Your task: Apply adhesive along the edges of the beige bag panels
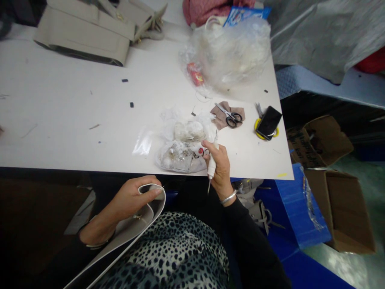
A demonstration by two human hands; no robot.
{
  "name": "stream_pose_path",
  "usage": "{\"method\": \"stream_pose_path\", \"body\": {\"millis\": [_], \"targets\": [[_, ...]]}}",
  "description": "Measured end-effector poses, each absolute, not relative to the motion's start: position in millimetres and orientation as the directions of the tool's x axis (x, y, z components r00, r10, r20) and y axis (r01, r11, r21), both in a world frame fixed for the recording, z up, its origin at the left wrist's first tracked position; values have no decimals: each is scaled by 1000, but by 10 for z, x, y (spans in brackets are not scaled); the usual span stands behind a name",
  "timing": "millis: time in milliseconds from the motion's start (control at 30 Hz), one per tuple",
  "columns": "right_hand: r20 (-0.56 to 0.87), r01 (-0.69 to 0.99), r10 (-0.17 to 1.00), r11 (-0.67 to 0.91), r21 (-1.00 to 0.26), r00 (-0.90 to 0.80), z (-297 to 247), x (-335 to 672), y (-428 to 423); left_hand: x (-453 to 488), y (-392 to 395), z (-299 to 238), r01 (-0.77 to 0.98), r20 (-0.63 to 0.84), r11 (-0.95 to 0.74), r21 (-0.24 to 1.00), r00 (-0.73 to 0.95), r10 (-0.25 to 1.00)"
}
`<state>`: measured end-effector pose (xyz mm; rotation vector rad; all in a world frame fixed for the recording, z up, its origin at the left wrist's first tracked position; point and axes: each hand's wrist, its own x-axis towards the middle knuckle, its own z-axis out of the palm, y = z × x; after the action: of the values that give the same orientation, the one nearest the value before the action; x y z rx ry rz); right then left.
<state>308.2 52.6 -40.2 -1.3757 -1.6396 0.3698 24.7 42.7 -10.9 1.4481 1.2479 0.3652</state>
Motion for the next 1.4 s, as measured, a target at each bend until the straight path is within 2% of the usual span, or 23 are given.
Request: {"method": "stream_pose_path", "body": {"millis": [100, 300, 400, 633, 1067, 1267, 1333, 1400], "targets": [[469, 579, 871, 310, -754, 144, -260, 3027, 402, 241, 432, -101, 475, -420, 214, 853, 382, 824], [204, 359, 945, 103, -928, 256, -146, 2792, 208, 273, 417, -83, 507, -454, 234, 830, 367, 812], [152, 305, 950, 65, -950, 274, -198, 2723, 166, 278, 397, -80, 534, -455, 218, 817, 365, 812], [155, 322, 954, 67, -944, 257, -236, 2720, 116, 281, 377, -60, 513, -356, 127, 849, 377, 855], [163, 361, 966, 82, -929, 199, -241, 2693, 141, 284, 376, -38, 507, -420, 179, 843, 411, 809], [281, 487, 948, 176, -856, 152, -192, 2703, 159, 275, 382, -22, 509, -432, 189, 840, 417, 800], [283, 457, 939, 168, -873, 195, -195, 2703, 146, 269, 375, -21, 506, -435, 193, 841, 419, 797], [238, 352, 935, 137, -926, 264, -203, 2690, 111, 261, 366, -23, 507, -441, 197, 839, 422, 792]]}}
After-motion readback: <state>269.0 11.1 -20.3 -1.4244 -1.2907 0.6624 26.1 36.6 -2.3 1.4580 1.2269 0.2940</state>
